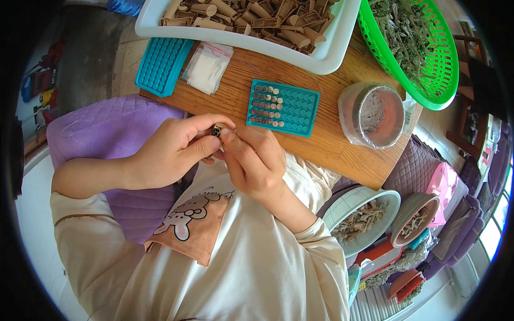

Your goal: The person assembles small electronic or mechanical parts by hand, inserting metal components and springs into cardboard tubes.

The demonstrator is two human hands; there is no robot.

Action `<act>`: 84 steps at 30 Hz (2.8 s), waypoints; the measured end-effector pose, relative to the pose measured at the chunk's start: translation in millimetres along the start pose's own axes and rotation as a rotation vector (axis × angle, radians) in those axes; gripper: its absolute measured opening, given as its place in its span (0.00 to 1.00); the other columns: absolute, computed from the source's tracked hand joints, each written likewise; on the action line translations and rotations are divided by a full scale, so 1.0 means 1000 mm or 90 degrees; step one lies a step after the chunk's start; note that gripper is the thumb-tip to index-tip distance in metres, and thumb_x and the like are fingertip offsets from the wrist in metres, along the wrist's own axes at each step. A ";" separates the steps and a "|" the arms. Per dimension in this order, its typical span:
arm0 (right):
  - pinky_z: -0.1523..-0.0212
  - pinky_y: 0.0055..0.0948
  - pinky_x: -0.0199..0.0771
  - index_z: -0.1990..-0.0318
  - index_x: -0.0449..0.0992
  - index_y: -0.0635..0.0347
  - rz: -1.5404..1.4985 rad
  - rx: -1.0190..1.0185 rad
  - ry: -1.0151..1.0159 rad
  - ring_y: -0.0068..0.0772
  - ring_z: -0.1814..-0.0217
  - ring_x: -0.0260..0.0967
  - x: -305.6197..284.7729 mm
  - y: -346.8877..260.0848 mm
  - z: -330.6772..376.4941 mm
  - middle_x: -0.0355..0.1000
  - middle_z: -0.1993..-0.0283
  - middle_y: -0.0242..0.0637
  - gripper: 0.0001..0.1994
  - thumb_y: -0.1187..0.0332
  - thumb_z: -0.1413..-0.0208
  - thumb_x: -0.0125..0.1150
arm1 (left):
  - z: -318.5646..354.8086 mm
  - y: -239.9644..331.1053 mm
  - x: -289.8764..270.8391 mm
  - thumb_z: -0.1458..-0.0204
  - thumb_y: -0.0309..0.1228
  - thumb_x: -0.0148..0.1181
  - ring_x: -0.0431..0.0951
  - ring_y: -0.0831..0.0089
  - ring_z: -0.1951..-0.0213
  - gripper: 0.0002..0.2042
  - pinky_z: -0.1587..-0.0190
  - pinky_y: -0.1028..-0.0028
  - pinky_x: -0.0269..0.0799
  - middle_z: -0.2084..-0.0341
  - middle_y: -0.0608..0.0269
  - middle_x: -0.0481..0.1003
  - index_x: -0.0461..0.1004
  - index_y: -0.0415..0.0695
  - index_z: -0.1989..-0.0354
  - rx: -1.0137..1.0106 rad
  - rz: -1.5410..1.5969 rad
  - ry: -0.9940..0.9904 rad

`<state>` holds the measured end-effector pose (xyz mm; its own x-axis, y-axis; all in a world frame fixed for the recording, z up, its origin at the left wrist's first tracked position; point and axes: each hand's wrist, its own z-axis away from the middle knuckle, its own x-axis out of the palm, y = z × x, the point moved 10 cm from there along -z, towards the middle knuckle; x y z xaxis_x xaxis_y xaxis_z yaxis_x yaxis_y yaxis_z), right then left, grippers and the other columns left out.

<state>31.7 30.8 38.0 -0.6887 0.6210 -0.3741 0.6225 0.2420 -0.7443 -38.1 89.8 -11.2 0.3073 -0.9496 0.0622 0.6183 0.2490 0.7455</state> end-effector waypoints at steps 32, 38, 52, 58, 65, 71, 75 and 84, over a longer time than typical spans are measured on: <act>0.67 0.26 0.70 0.67 0.66 0.66 -0.145 0.144 0.069 0.36 0.67 0.69 -0.009 0.013 0.011 0.68 0.68 0.41 0.13 0.86 0.63 0.56 | 0.000 -0.001 0.015 0.47 0.24 0.42 0.69 0.78 0.62 0.15 0.60 0.79 0.69 0.61 0.61 0.66 0.57 0.36 0.51 -0.004 0.154 -0.061; 0.71 0.24 0.69 0.69 0.68 0.66 -0.096 0.178 -0.026 0.35 0.70 0.69 0.001 0.015 0.003 0.69 0.71 0.40 0.10 0.84 0.63 0.58 | -0.001 -0.005 0.005 0.48 0.23 0.43 0.71 0.79 0.66 0.12 0.63 0.79 0.70 0.66 0.60 0.69 0.61 0.35 0.55 -0.005 0.097 -0.007; 0.59 0.28 0.67 0.57 0.64 0.63 -0.363 0.427 -0.389 0.34 0.63 0.65 0.047 0.046 0.002 0.65 0.62 0.40 0.21 0.82 0.63 0.59 | 0.005 0.009 0.003 0.51 0.26 0.46 0.74 0.61 0.74 0.09 0.72 0.70 0.68 0.77 0.50 0.72 0.63 0.36 0.63 0.132 -0.343 0.026; 0.63 0.22 0.67 0.61 0.69 0.65 -0.388 0.274 -0.383 0.26 0.65 0.66 0.027 0.062 -0.057 0.68 0.65 0.36 0.16 0.72 0.59 0.61 | -0.004 0.016 0.008 0.47 0.27 0.41 0.73 0.75 0.66 0.09 0.65 0.77 0.68 0.68 0.59 0.71 0.63 0.39 0.60 0.054 0.212 -0.088; 0.65 0.28 0.68 0.65 0.72 0.57 0.347 0.024 -0.184 0.36 0.66 0.69 0.023 0.116 -0.144 0.70 0.69 0.40 0.08 0.69 0.52 0.51 | -0.010 0.021 -0.013 0.46 0.29 0.41 0.72 0.76 0.64 0.11 0.63 0.78 0.69 0.64 0.60 0.69 0.61 0.41 0.56 0.064 0.193 -0.009; 0.66 0.33 0.68 0.68 0.74 0.55 0.408 0.145 -0.288 0.46 0.68 0.68 0.037 0.143 -0.140 0.71 0.71 0.43 0.08 0.66 0.54 0.51 | -0.009 0.021 -0.030 0.45 0.30 0.41 0.72 0.74 0.62 0.12 0.60 0.76 0.69 0.62 0.58 0.68 0.60 0.43 0.53 0.059 0.232 0.059; 0.70 0.24 0.67 0.71 0.72 0.60 0.139 0.210 -0.067 0.30 0.73 0.68 -0.004 0.120 -0.142 0.71 0.76 0.36 0.07 0.67 0.57 0.57 | -0.008 0.028 -0.037 0.45 0.32 0.40 0.71 0.73 0.58 0.14 0.57 0.75 0.68 0.57 0.57 0.66 0.59 0.44 0.50 0.096 0.309 0.076; 0.62 0.15 0.64 0.66 0.65 0.66 -0.363 0.363 0.018 0.18 0.64 0.64 -0.018 0.079 -0.078 0.67 0.65 0.34 0.07 0.82 0.54 0.52 | 0.005 0.064 -0.058 0.45 0.30 0.41 0.68 0.72 0.55 0.17 0.55 0.76 0.65 0.56 0.57 0.66 0.57 0.40 0.48 0.314 0.276 0.181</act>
<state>122.3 96.7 28.9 -0.8287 0.5373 0.1569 -0.1124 0.1149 -0.9870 -19.5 160.2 36.2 0.6696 -0.6815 0.2953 0.0194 0.4135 0.9103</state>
